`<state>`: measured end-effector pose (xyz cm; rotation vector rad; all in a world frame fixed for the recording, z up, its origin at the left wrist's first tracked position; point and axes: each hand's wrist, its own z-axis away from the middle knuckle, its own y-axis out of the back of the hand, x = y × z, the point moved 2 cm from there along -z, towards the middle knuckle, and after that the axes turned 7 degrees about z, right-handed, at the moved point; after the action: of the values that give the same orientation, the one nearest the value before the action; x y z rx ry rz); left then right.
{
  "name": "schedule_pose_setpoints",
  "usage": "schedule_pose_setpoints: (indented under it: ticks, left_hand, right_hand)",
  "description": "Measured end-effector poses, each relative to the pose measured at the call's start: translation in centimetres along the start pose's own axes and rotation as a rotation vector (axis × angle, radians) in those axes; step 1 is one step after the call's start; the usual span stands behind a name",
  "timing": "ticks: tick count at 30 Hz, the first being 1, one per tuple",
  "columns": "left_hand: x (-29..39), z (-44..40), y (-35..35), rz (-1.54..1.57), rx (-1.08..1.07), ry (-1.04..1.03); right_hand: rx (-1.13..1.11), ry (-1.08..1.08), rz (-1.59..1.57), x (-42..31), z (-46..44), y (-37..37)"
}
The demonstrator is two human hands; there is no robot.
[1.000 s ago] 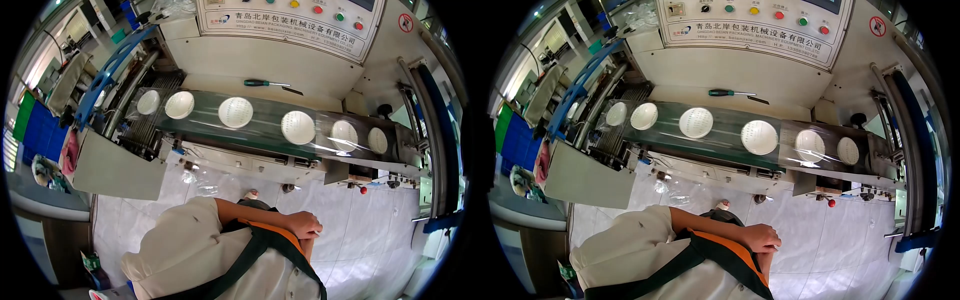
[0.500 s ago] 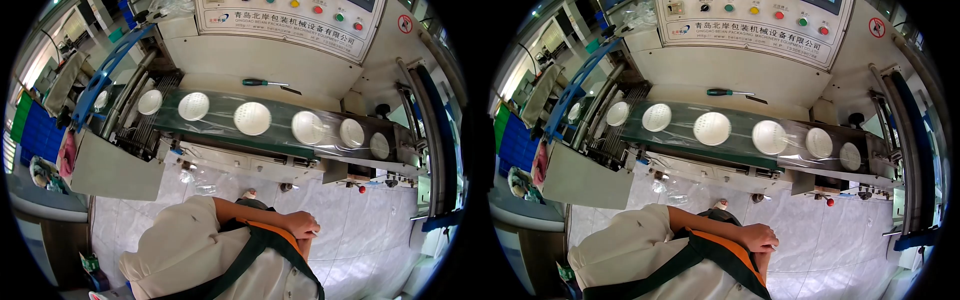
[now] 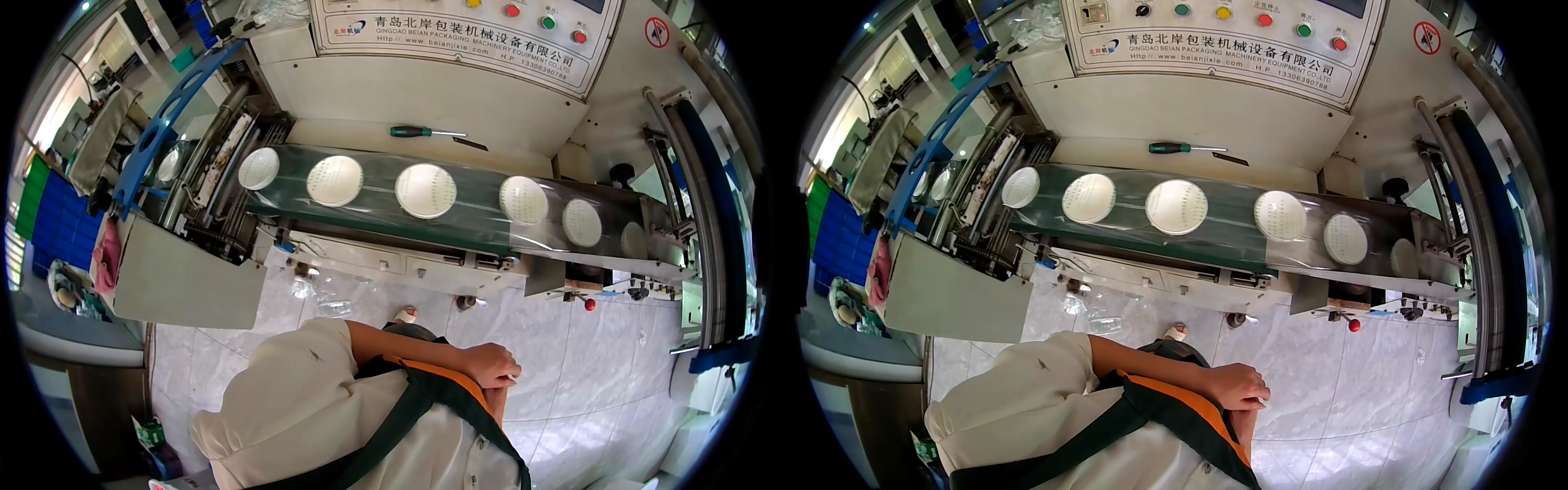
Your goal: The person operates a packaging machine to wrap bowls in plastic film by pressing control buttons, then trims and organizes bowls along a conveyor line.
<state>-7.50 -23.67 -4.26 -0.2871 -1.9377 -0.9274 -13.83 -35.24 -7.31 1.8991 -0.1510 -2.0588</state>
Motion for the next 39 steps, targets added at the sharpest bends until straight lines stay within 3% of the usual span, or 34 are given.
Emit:
schedule_pose_setpoints:
  ticks: [6,12,14,39]
  left_hand:
    - [0.1,-0.1,0.2,0.073,0.079,0.005]
    - [-0.2,-0.3,0.2,0.029,0.010,0.026]
    - [0.0,-0.4,0.3,0.072,0.091,0.002]
    - [-0.6,-1.0,-0.1,0.009,0.022,0.024]
  right_hand:
    - [-0.023,0.027,-0.005,-0.1,-1.0,-0.3]
    - [-0.048,0.028,-0.010,-0.3,-1.6,-0.2]
    - [-0.052,0.025,-0.010,-0.3,-1.6,-0.1]
    - [-0.076,0.000,0.006,-0.4,-0.7,1.0]
